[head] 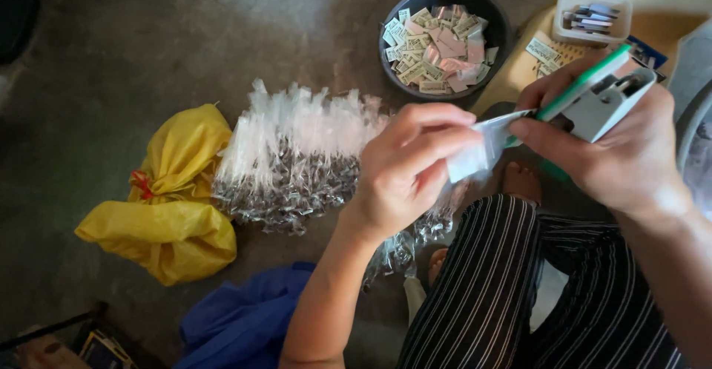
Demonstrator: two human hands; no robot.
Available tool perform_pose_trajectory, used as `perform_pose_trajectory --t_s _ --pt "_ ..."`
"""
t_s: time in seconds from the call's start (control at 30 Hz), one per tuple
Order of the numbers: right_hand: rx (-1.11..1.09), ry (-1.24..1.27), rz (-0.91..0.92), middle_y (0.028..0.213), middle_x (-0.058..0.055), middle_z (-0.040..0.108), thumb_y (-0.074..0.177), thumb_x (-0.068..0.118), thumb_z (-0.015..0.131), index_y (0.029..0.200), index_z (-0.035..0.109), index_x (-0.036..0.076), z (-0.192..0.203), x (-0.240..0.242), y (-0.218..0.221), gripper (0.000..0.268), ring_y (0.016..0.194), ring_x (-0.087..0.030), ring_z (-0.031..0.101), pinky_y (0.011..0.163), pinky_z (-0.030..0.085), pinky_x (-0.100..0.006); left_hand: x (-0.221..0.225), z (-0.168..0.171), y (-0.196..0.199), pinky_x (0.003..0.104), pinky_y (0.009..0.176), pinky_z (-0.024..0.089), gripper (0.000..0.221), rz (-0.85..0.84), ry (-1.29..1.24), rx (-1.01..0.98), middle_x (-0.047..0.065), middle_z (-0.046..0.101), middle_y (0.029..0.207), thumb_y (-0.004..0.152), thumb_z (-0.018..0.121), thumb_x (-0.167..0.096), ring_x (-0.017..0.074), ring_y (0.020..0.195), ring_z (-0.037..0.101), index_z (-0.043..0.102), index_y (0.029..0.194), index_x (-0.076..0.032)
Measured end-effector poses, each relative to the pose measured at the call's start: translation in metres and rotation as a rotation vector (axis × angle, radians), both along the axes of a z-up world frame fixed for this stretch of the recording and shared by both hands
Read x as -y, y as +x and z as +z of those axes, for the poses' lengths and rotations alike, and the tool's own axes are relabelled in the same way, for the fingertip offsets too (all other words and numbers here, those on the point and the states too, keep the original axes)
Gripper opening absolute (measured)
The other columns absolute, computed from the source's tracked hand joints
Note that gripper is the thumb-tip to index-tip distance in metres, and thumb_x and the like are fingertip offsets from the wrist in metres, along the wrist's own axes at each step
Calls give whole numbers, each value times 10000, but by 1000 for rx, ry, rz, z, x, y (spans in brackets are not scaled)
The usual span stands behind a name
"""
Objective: Stapling labels onto small plastic bags containing products.
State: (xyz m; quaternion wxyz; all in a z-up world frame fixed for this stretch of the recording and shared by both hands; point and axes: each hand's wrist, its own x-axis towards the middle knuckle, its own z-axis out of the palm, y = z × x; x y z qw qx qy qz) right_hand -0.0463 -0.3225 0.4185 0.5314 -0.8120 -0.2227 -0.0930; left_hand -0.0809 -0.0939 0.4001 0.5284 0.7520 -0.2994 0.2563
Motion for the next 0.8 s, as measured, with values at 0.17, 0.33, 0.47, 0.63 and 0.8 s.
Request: perform_pose_trajectory --t_s 0.17,0.33,0.47,0.63,0.8 --pt "-95 301 35 1009 -33 659 847 -7 819 1056 578 65 -25 -1 3 327 959 -123 691 902 578 -295 3 -15 -10 263 844 579 281 38 -85 -78 118 640 1157 901 791 -15 179 974 689 684 1161 -28" --pt "147 87 5 1071 -112 630 914 -51 804 1106 542 6 -35 -12 11 330 967 -195 617 880 531 -340 17 -44 0 228 756 545 248 114 -476 -400 55 670 992 936 748 8 110 840 657 595 1124 -45" --pt "88 448 -24 1118 -27 570 1102 65 774 1152 556 30 -26 -26 15 226 920 -130 566 813 506 -272 26 -41 3 253 713 554 255 238 -337 -312 62 667 959 911 772 17 130 801 666 597 1085 -45" --pt "-36 257 -150 724 75 506 1139 319 717 821 536 96 -65 -48 51 428 668 -45 444 577 349 -239 44 -51 4 323 708 551 246 349 -90 -133 80 638 941 878 814 5 223 824 668 624 1023 -53" --pt "-138 294 -147 771 68 533 1110 341 749 872 565 104 -88 -40 58 383 699 -60 464 619 366 -275 46 -78 11 339 696 545 237 363 -128 -241 77 632 890 856 801 4 219 779 662 626 1004 -57"
